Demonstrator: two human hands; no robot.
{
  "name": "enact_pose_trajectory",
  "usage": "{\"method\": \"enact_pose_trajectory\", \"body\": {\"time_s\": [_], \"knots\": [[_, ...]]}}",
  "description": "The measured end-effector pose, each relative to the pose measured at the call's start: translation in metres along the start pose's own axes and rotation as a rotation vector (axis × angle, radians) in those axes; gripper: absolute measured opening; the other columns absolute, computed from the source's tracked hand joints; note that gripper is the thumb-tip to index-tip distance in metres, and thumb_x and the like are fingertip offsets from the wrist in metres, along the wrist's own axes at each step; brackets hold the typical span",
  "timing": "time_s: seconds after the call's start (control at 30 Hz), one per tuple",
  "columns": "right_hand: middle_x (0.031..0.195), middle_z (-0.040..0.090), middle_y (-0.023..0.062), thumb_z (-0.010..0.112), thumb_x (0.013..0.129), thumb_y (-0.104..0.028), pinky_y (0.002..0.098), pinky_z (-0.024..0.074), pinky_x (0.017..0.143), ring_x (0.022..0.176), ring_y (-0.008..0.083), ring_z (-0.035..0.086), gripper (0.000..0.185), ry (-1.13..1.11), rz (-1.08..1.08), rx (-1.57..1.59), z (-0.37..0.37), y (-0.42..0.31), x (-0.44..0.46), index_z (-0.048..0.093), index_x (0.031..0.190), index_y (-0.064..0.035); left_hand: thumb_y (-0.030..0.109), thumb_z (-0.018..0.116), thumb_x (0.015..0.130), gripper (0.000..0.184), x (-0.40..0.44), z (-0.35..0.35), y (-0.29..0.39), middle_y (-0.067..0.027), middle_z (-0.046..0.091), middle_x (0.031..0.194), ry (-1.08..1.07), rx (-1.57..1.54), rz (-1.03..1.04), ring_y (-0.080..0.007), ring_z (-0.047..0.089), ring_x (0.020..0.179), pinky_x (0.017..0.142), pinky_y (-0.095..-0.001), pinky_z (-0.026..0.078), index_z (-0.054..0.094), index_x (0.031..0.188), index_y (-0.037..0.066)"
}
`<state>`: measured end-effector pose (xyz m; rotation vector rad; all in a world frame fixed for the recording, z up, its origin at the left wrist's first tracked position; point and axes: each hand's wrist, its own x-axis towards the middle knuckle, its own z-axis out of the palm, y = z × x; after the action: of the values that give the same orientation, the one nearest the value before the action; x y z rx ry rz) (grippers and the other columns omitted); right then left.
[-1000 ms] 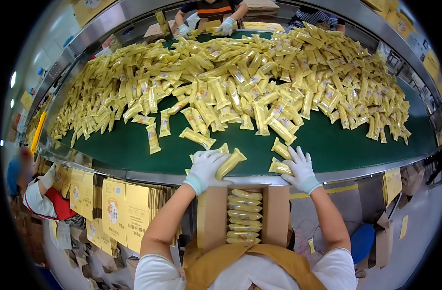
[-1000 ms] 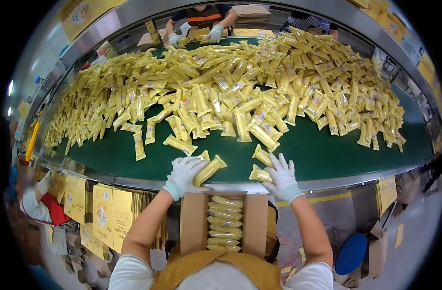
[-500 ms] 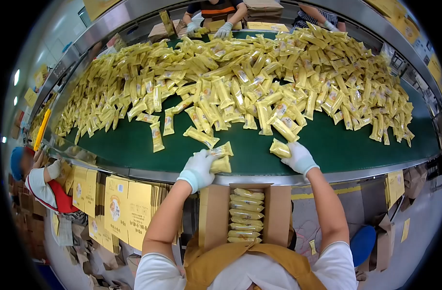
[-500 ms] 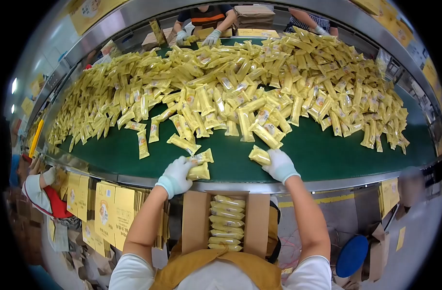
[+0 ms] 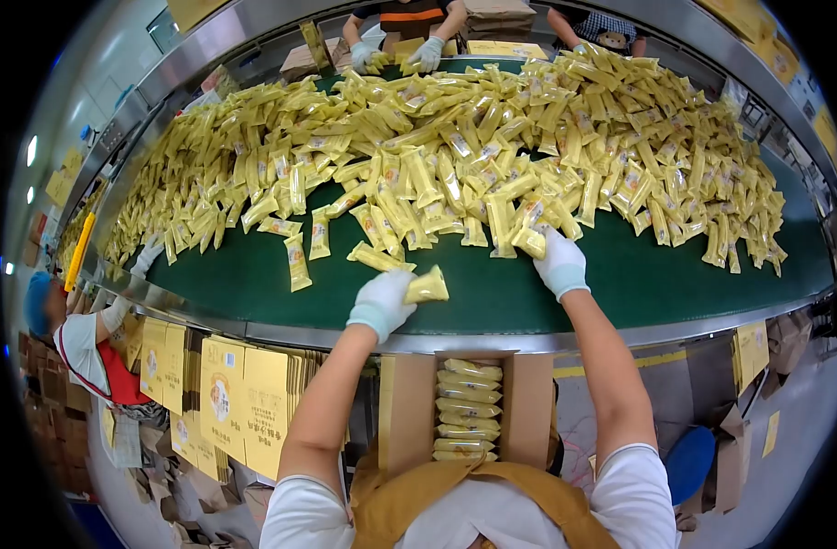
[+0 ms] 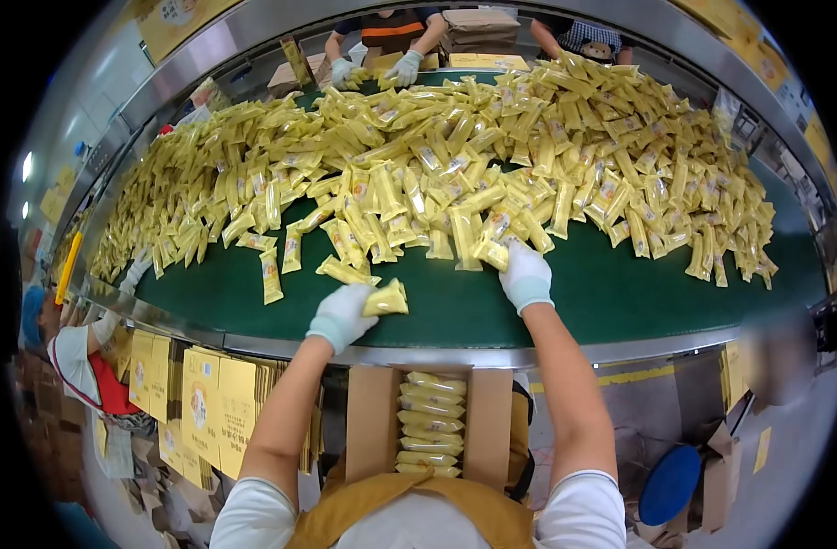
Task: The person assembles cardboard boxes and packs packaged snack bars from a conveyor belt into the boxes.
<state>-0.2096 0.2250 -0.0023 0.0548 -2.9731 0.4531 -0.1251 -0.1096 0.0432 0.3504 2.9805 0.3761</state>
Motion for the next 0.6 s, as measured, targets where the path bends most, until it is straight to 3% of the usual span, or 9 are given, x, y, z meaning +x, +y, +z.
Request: {"method": "enact_pose_trajectory", "body": {"time_s": [0.07, 0.13, 0.2, 0.27, 0.3, 0.4, 0.43, 0.53, 0.6], "knots": [[0.093, 0.069, 0.0121, 0.069, 0.082, -0.016, 0.0431, 0.0554, 0.074, 0.083, 0.0313, 0.068, 0.023, 0.036, -0.179, -0.174, 0.004, 0.007, -0.008, 0.061, 0.103, -0.0115, 0.026, 0.074, 0.082, 0.047, 0.012, 0.008, 0.008, -0.0131, 0.067, 0.11, -0.106, 0.084, -0.088, -0.0335, 0.065, 0.101, 0.09, -0.0426, 0.052, 0.06, 0.125, 0.013], [0.082, 0.063, 0.0094, 0.063, 0.083, -0.013, 0.0392, 0.0536, 0.07, 0.079, 0.0269, 0.067, 0.011, 0.119, -0.39, -0.352, 0.007, 0.016, -0.028, 0.057, 0.092, -0.0114, 0.029, 0.075, 0.081, 0.049, 0.011, 0.029, -0.004, -0.0111, 0.068, 0.102, -0.016, 0.157, -0.018, -0.0312, 0.066, 0.094, 0.085, -0.0427, 0.053, 0.06, 0.126, 0.015], [0.087, 0.061, 0.0089, 0.068, 0.08, -0.018, 0.0411, 0.0503, 0.081, 0.09, 0.0272, 0.064, 0.022, 0.168, -0.416, -0.337, 0.012, 0.022, -0.048, 0.056, 0.097, -0.0108, 0.034, 0.077, 0.078, 0.056, 0.007, 0.041, -0.01, -0.0093, 0.067, 0.102, 0.038, 0.22, 0.054, -0.0296, 0.066, 0.095, 0.084, -0.0413, 0.053, 0.059, 0.127, 0.015], [0.101, 0.059, 0.0139, 0.074, 0.076, -0.026, 0.0451, 0.0432, 0.096, 0.108, 0.032, 0.057, 0.045, 0.069, -0.454, -0.233, -0.021, 0.005, -0.069, 0.057, 0.113, -0.0072, 0.042, 0.078, 0.077, 0.068, -0.007, 0.045, -0.011, -0.0093, 0.065, 0.102, 0.162, 0.286, 0.205, -0.0277, 0.064, 0.096, 0.085, -0.0396, 0.051, 0.055, 0.132, 0.01], [0.116, 0.053, 0.02, 0.078, 0.075, -0.035, 0.051, 0.0372, 0.105, 0.117, 0.0399, 0.049, 0.074, 0.086, -0.475, -0.161, -0.019, 0.006, -0.081, 0.048, 0.135, -0.0018, 0.046, 0.078, 0.077, 0.075, -0.012, 0.048, -0.01, -0.0093, 0.064, 0.103, 0.225, 0.317, 0.281, -0.0268, 0.063, 0.097, 0.085, -0.0388, 0.05, 0.053, 0.135, 0.008], [0.124, 0.051, 0.0235, 0.077, 0.077, -0.042, 0.0511, 0.0355, 0.108, 0.12, 0.0411, 0.048, 0.084, 0.122, -0.466, -0.107, -0.016, 0.007, -0.09, 0.043, 0.14, 0.0026, 0.06, 0.075, 0.075, 0.094, -0.026, 0.024, 0.007, -0.012, 0.06, 0.111, 0.075, 0.261, 0.293, -0.0277, 0.057, 0.105, 0.089, -0.0391, 0.046, 0.046, 0.142, 0.001], [0.124, 0.055, 0.0214, 0.08, 0.074, -0.05, 0.0469, 0.0384, 0.105, 0.119, 0.0383, 0.05, 0.095, 0.148, -0.479, -0.18, -0.014, 0.013, -0.086, 0.041, 0.142, 0.0044, 0.069, 0.071, 0.073, 0.106, -0.024, 0.022, 0.01, -0.0152, 0.059, 0.113, -0.037, 0.282, 0.219, -0.0304, 0.055, 0.107, 0.091, -0.043, 0.045, 0.041, 0.147, -0.001], [0.116, 0.06, 0.02, 0.085, 0.065, -0.053, 0.0418, 0.0412, 0.099, 0.115, 0.0355, 0.052, 0.107, -0.318, -0.219, -0.198, -0.048, -0.008, -0.06, 0.04, 0.143, 0.0038, 0.07, 0.074, 0.069, 0.11, -0.02, 0.017, 0.018, -0.0152, 0.058, 0.119, -0.079, 0.351, 0.169, -0.0321, 0.054, 0.113, 0.097, -0.0443, 0.042, 0.042, 0.146, 0.0], [0.112, 0.064, 0.0189, 0.083, 0.058, -0.065, 0.0402, 0.0427, 0.096, 0.113, 0.0349, 0.055, 0.106, -0.401, -0.216, -0.256, -0.047, -0.009, -0.042, 0.051, 0.134, 0.002, 0.07, 0.075, 0.066, 0.113, -0.019, 0.036, 0.006, -0.0157, 0.056, 0.124, 0.004, 0.3, 0.171, -0.0326, 0.053, 0.118, 0.101, -0.0446, 0.04, 0.041, 0.146, -0.001]]}}
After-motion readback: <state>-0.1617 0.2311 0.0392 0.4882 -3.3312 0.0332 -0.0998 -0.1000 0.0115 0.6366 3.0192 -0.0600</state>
